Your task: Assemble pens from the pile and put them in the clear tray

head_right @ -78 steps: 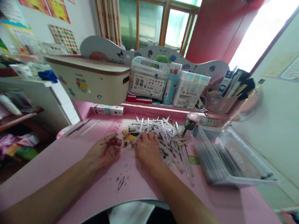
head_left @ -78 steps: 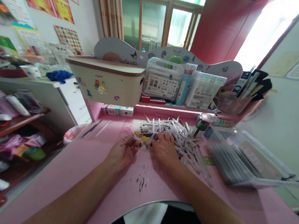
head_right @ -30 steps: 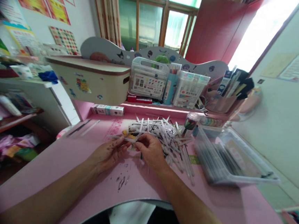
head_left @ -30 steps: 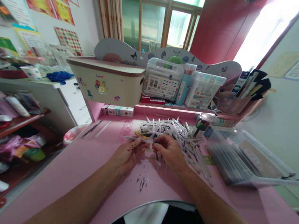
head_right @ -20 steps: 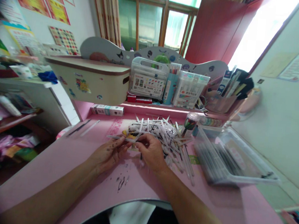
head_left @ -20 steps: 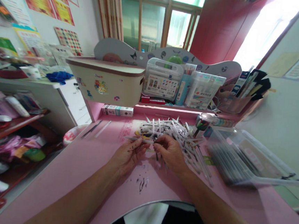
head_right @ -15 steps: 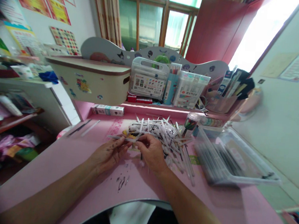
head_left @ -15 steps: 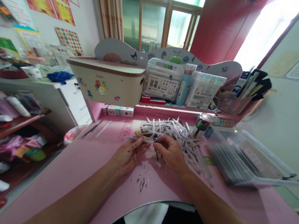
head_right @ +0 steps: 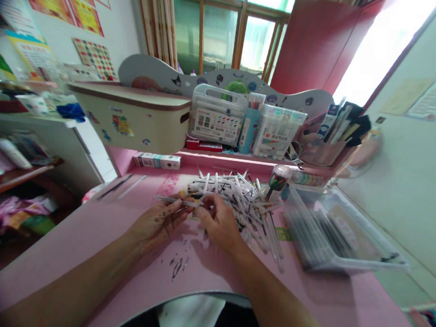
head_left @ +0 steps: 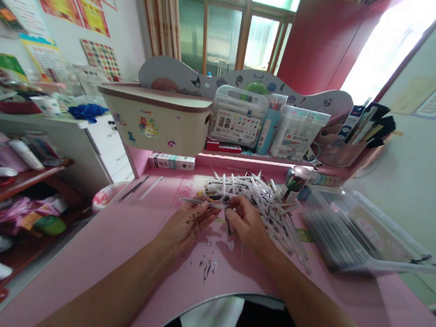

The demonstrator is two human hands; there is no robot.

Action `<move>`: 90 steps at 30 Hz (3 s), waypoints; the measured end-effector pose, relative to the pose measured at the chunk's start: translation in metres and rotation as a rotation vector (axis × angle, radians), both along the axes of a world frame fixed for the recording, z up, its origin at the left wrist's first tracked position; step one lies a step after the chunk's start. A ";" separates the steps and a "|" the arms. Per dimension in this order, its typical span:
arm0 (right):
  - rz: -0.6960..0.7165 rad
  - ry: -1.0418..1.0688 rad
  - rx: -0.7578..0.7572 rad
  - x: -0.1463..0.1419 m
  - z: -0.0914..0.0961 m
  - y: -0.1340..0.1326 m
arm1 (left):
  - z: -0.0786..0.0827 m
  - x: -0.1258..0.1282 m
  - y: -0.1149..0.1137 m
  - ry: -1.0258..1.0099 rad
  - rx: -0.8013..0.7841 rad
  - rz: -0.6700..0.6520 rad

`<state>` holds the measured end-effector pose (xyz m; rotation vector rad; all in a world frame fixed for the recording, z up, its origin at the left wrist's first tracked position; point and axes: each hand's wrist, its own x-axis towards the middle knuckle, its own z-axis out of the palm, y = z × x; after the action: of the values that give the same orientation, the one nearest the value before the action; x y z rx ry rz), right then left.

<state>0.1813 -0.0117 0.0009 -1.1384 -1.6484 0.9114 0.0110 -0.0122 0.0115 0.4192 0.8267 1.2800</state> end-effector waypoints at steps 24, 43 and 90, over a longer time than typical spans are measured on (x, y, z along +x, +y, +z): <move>-0.019 -0.164 0.195 0.002 0.004 0.001 | 0.001 0.001 -0.002 0.032 0.029 -0.033; 0.024 -0.095 0.115 0.002 0.004 0.004 | -0.003 0.000 -0.002 0.086 0.111 -0.092; -0.308 -1.241 0.287 0.037 0.004 0.039 | -0.007 0.001 -0.005 0.249 -0.088 -0.283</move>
<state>0.2185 0.0272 0.0053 -1.8269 -2.3032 -0.3788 0.0124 -0.0171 0.0041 0.6102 0.9908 0.9368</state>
